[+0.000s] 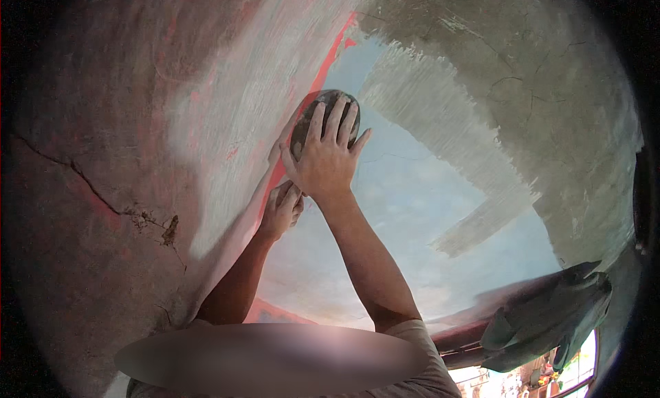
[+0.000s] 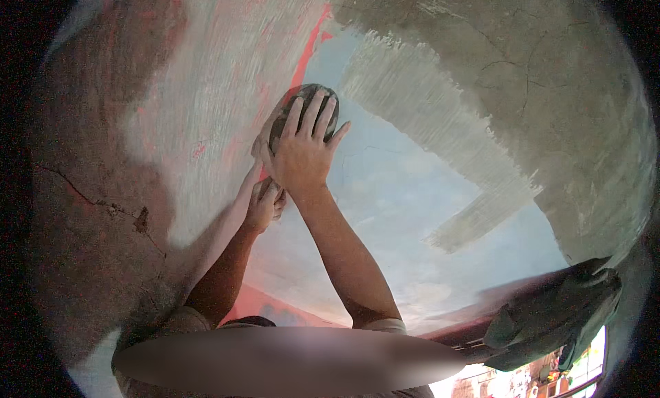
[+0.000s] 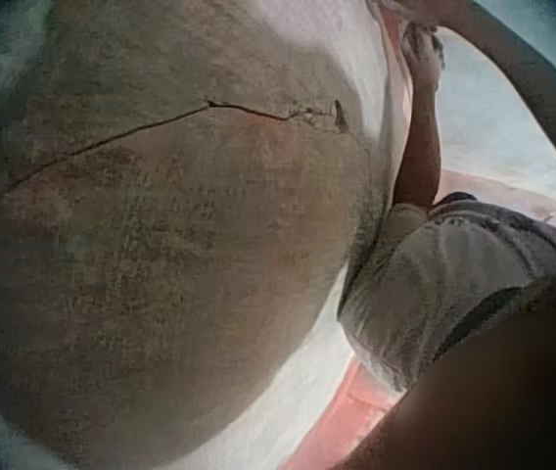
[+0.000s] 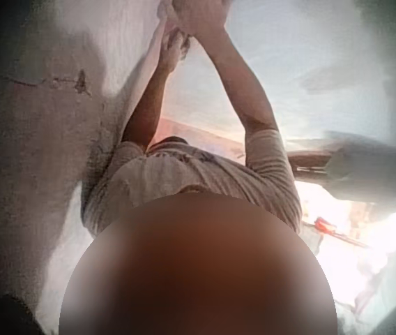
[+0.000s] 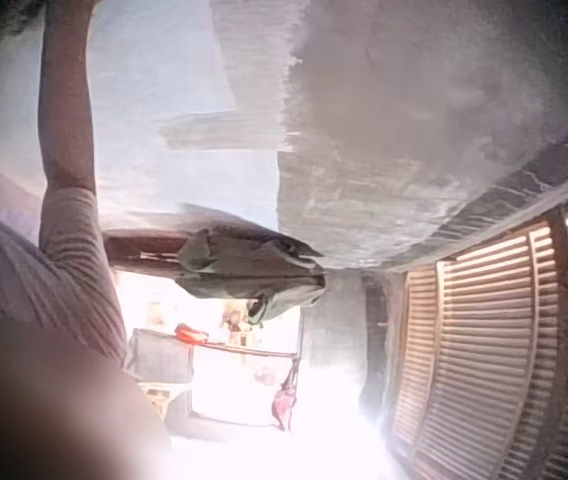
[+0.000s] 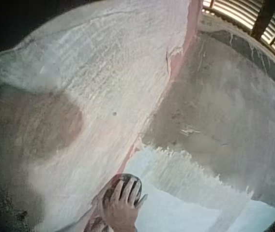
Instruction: The person applies plaster to a damaged area of a wall using a putty knife, smoothing it over with the knife.
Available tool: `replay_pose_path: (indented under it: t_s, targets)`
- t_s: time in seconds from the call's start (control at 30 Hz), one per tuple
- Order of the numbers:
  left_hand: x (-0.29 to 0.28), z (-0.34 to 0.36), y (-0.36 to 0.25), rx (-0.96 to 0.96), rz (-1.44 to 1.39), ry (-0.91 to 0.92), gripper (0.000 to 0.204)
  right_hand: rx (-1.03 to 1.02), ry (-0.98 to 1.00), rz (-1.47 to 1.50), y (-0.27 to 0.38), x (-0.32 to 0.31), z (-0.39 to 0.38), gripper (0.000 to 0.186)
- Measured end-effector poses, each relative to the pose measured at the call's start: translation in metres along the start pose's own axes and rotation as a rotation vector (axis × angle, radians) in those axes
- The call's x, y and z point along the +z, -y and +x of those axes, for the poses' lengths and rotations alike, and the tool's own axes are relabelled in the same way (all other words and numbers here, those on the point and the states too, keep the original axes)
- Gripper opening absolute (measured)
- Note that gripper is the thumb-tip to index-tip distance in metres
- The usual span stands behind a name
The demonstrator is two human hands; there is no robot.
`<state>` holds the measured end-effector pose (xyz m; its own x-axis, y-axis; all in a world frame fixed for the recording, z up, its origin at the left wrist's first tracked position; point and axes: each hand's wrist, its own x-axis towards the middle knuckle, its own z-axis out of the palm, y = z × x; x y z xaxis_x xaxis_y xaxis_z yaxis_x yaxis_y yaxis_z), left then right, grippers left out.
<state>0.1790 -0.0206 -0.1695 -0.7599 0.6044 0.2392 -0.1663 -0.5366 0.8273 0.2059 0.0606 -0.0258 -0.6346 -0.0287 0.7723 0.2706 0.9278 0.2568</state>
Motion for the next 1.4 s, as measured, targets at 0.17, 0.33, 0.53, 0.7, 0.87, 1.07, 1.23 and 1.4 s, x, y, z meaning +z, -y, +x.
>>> replay_pose_path:
  t_s: [0.17,0.33,0.53,0.7,0.87,1.07,1.23,1.4]
  targets:
    - [0.001,0.000,-0.012,0.004,0.109,-0.053,0.040,0.000,0.009,0.068,0.002,-0.001,0.004,0.101]
    - [0.002,-0.007,-0.024,-0.060,0.073,-0.056,0.041,0.000,-0.109,-0.027,0.009,0.005,0.013,0.097]
    - [-0.006,-0.001,-0.029,-0.067,0.142,-0.053,0.040,0.059,-0.120,0.021,0.010,0.010,0.015,0.097]
    - [-0.008,0.001,-0.035,0.021,0.138,-0.039,0.037,0.073,-0.109,0.026,0.008,0.011,0.018,0.099]
    - [-0.011,0.004,-0.034,-0.008,0.108,-0.046,0.037,0.073,-0.122,0.065,0.012,0.007,0.022,0.098]
    - [-0.006,-0.001,-0.029,-0.012,0.115,-0.031,0.037,0.069,-0.083,0.065,0.008,0.004,0.013,0.101]
    - [-0.002,-0.002,-0.024,-0.020,0.131,-0.039,0.037,0.057,-0.143,0.095,0.005,0.006,0.010,0.097]
    - [-0.006,-0.003,-0.025,-0.008,0.089,-0.007,0.036,0.055,-0.093,0.077,0.006,0.001,0.009,0.097]
